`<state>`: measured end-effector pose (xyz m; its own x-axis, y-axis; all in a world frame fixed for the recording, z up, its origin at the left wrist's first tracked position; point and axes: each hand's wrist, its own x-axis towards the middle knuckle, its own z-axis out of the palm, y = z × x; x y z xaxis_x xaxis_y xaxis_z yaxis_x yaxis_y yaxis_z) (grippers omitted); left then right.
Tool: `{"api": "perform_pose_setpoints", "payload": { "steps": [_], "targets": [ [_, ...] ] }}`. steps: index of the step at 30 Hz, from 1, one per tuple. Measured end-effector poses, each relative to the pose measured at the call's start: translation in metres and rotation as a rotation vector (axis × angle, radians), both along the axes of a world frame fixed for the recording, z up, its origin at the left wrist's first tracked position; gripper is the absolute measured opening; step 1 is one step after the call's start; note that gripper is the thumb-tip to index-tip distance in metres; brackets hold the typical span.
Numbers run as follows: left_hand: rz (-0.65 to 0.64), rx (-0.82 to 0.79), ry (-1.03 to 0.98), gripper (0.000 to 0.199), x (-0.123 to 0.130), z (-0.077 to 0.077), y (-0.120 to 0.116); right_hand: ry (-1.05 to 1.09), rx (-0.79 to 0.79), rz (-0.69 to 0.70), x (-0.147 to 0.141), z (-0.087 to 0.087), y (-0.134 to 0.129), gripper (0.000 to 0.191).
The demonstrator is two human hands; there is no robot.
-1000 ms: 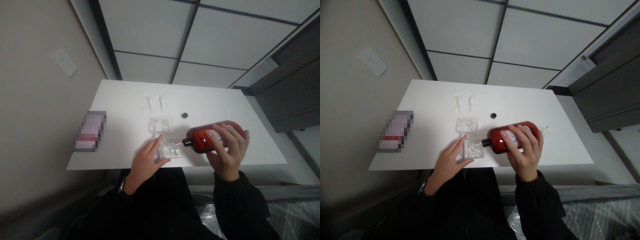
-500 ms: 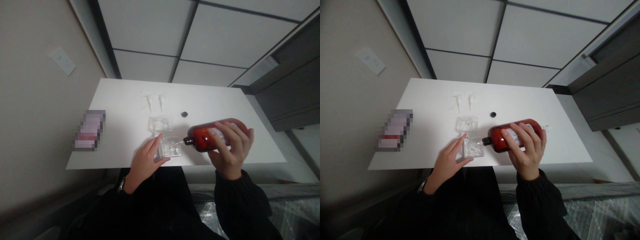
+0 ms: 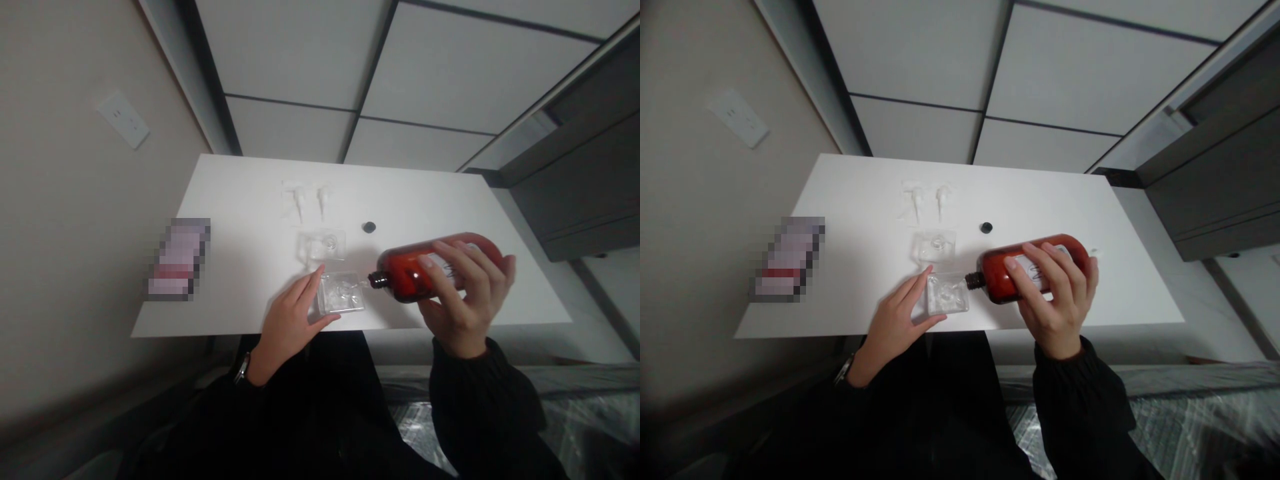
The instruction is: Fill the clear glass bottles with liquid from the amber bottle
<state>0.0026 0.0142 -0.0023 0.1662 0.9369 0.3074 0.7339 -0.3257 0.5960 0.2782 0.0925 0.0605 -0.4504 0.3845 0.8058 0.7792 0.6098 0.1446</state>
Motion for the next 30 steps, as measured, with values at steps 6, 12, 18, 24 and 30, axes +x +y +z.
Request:
{"api": "perform_pose_setpoints", "payload": {
  "steps": [6,12,18,24,30],
  "targets": [
    [0.007,0.022,0.004,0.090,0.0009,-0.0015,0.0004,-0.002,0.004,-0.011,-0.0002,0.0011,-0.0003,0.062],
    [0.002,0.006,0.003,0.090,0.0009,0.0004,0.0003,-0.014,0.025,-0.004,0.0007,0.0027,0.0003,0.058],
    [0.002,0.022,0.004,0.091,0.0009,-0.0013,0.0000,-0.010,0.015,-0.002,0.0016,0.0034,-0.0009,0.061],
    [0.001,0.005,0.004,0.093,0.0012,-0.0006,0.0003,0.012,-0.033,0.004,0.0031,0.0014,-0.0015,0.069],
    [0.007,0.008,0.009,0.091,0.0021,0.0008,0.0001,-0.013,-0.036,0.001,0.0031,0.0018,-0.0016,0.071]
  ]
}}
